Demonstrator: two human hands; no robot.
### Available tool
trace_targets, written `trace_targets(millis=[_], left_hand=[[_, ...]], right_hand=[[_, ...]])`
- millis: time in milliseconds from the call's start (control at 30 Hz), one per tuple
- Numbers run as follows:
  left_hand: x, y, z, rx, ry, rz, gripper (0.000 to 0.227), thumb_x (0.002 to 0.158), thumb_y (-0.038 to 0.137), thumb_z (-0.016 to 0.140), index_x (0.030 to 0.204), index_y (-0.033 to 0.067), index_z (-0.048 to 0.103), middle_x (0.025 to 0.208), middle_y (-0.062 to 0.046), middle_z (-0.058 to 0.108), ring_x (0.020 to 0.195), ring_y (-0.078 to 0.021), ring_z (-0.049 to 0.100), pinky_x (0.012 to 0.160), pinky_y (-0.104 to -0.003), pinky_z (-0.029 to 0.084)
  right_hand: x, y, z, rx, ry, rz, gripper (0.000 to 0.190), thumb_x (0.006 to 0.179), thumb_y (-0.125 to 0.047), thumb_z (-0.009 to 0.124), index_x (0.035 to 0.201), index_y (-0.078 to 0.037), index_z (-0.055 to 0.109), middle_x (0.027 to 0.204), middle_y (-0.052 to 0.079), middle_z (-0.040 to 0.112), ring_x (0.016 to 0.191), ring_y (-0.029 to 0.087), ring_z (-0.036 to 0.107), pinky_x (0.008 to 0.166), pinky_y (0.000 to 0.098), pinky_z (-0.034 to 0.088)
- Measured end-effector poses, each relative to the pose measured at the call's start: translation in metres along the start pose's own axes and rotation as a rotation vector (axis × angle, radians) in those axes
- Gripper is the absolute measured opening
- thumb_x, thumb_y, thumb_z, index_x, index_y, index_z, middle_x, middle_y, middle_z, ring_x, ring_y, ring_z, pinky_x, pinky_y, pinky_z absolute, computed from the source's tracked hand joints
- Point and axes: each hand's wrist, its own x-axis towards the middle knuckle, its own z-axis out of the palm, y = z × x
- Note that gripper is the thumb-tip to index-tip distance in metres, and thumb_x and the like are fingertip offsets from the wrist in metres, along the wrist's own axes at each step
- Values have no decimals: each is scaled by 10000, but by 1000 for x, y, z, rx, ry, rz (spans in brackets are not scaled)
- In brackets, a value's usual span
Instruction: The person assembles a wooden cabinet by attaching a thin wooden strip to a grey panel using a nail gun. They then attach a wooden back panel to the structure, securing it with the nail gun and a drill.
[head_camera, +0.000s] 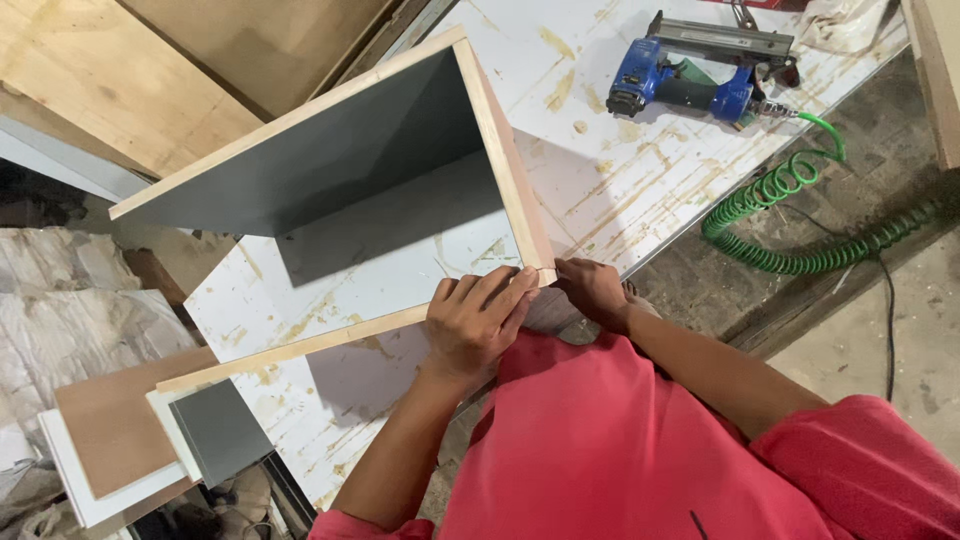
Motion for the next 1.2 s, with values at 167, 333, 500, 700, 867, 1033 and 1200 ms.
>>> trace_targets(millis=[167,333,500,700,867,1033,1200], left_hand=[[-2,0,1,-25,-2,-33,272,921,258,774,1181,180,780,981,-46,764,711,-188,685,607,-312,489],[-7,0,5,-7,41,-31,234,964,307,716,1175,229,779,1032,12,781,732,-162,694,627,-302,485],[1,2,4,-44,78,-57,197,973,301,703,1119,205,793,983,-2,785,714,-183,695,619,-311,492],[-1,0,5,-56,69,-53,185,948,260,729,1104,187,796,1012,-3,791,726,-184,701,624,-308,487],[-1,1,6,-36,81,-32,200,934,256,747,1119,196,794,1023,4,789,722,-170,686,629,-308,484],[6,0,0,-65,42,-24,217,907,222,786,1121,195,790,973,-7,779,712,-201,692,610,-323,474],[0,0,6,-63,59,-42,206,931,245,759,1130,202,789,978,2,779,705,-186,682,607,-307,465]], right_hand=[[-1,-18,-28,209,67,65,341,852,-188,776,1189,-188,723,939,50,775,828,246,770,661,426,605],[0,-50,-83,450,303,19,443,824,-183,856,1253,-160,746,1048,40,790,865,228,776,722,352,616],[13,-105,-160,534,499,-135,368,825,-54,841,1188,-61,777,1037,117,778,849,289,779,716,376,615],[13,-118,-167,617,544,-127,229,860,17,790,1064,-83,819,1013,132,782,811,290,778,686,352,611],[15,-123,-171,506,579,-185,181,880,18,773,1038,-57,819,988,135,787,751,306,766,631,346,590],[17,-122,-169,413,619,-267,142,897,15,755,1029,-13,800,965,165,773,724,354,749,587,365,576],[18,-124,-175,374,606,-247,129,907,-16,754,1020,-39,812,984,122,786,751,322,758,619,348,585]])
